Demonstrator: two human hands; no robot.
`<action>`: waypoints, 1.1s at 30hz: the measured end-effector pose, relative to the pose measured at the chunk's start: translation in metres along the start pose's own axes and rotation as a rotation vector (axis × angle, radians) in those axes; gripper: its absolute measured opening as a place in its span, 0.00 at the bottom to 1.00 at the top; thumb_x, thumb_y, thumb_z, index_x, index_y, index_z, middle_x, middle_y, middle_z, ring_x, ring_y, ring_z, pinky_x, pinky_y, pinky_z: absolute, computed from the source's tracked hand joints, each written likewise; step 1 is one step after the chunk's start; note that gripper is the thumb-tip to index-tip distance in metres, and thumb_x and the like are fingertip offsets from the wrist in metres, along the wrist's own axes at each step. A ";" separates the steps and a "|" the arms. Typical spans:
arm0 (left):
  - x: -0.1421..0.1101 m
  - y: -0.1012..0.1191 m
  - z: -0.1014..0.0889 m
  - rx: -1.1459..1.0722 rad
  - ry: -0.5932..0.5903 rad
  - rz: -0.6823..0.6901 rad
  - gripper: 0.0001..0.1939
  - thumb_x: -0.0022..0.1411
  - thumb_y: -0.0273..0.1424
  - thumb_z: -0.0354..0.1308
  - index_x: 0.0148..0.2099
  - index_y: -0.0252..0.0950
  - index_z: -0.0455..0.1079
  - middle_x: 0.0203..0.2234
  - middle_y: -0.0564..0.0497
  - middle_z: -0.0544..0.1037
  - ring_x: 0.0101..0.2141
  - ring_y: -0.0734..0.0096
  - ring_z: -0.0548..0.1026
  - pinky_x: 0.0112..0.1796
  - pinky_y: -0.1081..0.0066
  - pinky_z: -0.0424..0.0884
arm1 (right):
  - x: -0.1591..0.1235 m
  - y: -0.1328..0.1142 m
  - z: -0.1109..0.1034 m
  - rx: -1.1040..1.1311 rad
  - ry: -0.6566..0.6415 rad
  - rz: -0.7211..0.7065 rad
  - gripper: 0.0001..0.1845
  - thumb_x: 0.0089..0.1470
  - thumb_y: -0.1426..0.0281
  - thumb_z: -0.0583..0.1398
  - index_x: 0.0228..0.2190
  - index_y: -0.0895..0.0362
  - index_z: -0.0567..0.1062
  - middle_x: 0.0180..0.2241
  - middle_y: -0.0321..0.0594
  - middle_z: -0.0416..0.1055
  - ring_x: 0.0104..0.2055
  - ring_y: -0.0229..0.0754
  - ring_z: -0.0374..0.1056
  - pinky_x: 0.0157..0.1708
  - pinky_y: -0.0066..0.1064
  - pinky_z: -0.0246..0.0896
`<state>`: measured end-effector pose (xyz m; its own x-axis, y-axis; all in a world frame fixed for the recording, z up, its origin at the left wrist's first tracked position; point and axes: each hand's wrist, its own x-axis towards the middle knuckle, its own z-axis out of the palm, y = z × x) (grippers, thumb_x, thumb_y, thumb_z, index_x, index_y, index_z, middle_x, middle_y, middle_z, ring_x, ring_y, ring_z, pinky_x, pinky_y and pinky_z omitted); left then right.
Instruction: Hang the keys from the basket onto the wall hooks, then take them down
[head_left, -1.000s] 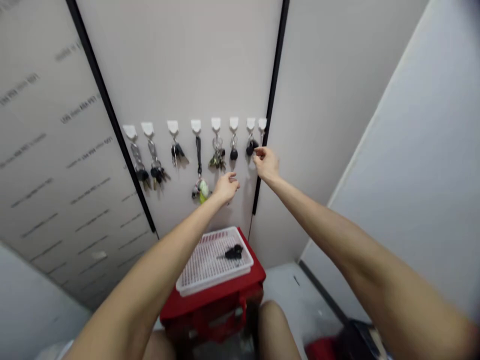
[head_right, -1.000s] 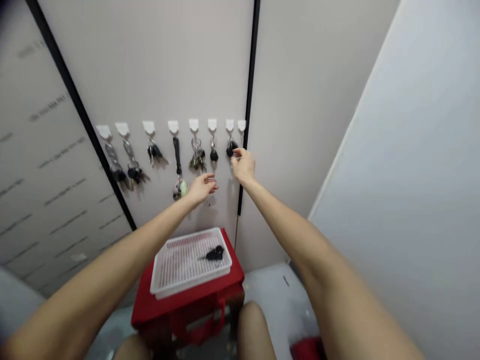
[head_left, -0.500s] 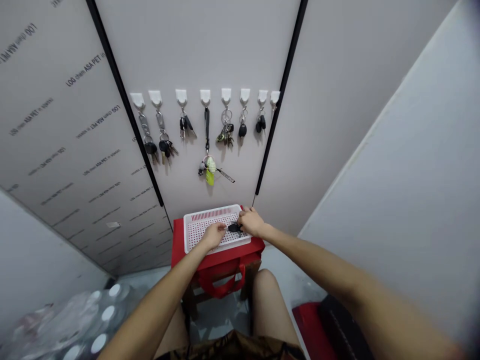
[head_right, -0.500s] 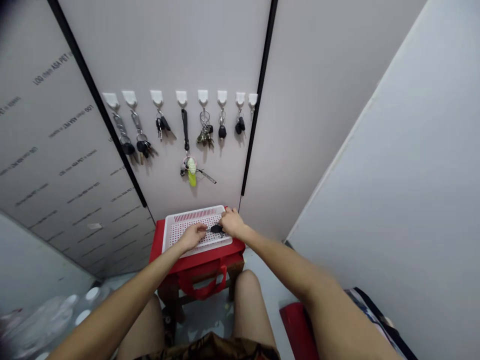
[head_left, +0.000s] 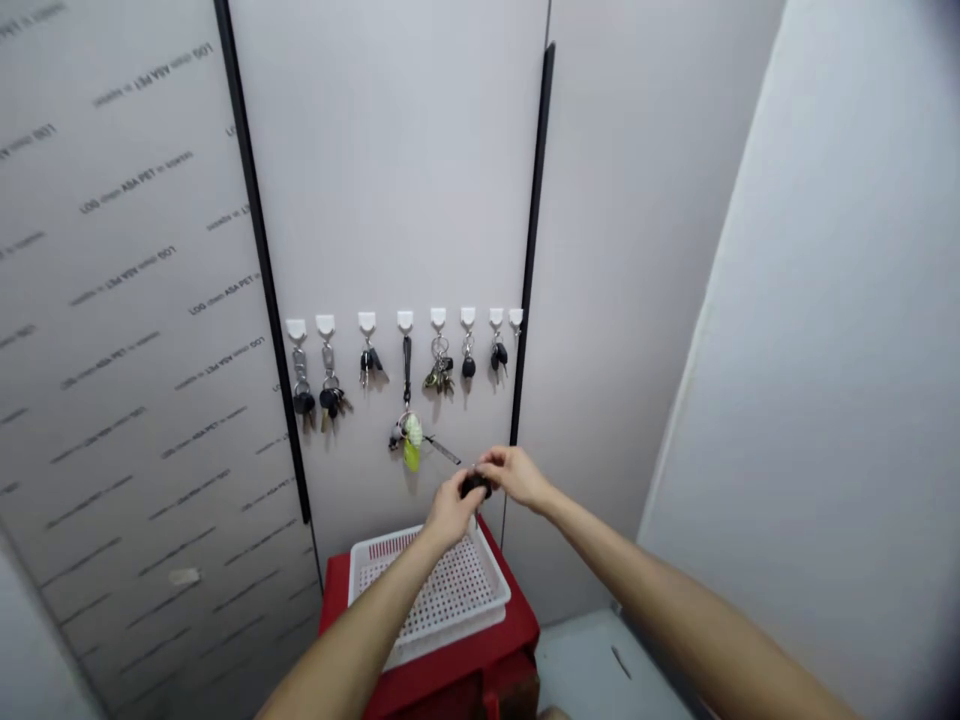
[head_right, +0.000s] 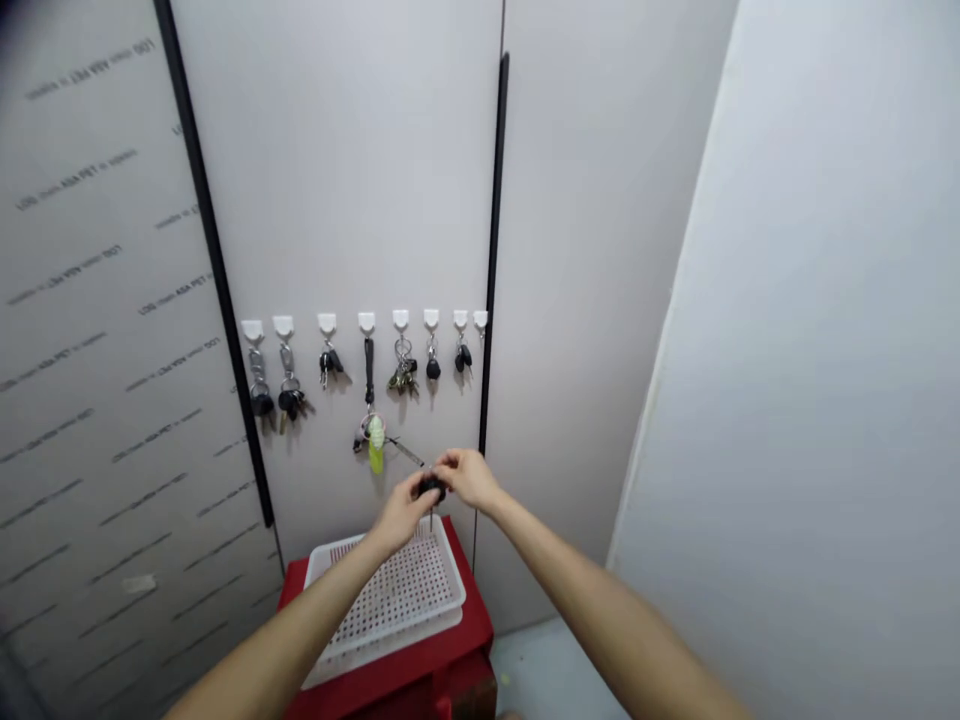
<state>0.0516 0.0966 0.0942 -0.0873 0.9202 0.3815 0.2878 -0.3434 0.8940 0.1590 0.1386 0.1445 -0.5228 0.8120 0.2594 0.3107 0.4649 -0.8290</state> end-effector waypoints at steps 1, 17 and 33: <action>0.015 0.013 0.003 -0.021 0.031 0.008 0.13 0.46 0.29 0.48 0.36 0.32 0.63 0.29 0.50 0.70 0.30 0.74 0.66 0.33 0.73 0.62 | 0.007 -0.008 -0.011 0.061 0.060 -0.004 0.04 0.37 0.73 0.52 0.18 0.62 0.65 0.15 0.31 0.61 0.15 0.27 0.53 0.17 0.21 0.51; 0.144 0.129 0.035 0.180 0.204 0.104 0.22 0.44 0.21 0.48 0.45 0.32 0.57 0.39 0.45 0.66 0.39 0.71 0.64 0.40 0.72 0.57 | 0.127 -0.055 -0.135 -0.075 0.692 -0.054 0.06 0.37 0.75 0.53 0.21 0.62 0.68 0.16 0.34 0.64 0.17 0.28 0.59 0.23 0.23 0.58; -0.010 -0.028 -0.026 0.013 0.232 -0.392 0.15 0.39 0.19 0.51 0.34 0.28 0.63 0.20 0.52 0.69 0.23 0.78 0.66 0.27 0.77 0.61 | 0.013 0.045 0.013 -0.281 0.143 0.115 0.17 0.36 0.77 0.47 0.32 0.64 0.66 0.15 0.33 0.57 0.18 0.30 0.53 0.20 0.23 0.50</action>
<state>0.0197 0.0919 0.0712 -0.4029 0.9134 0.0591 0.2025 0.0260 0.9789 0.1556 0.1651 0.1040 -0.3610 0.8967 0.2561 0.5783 0.4307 -0.6928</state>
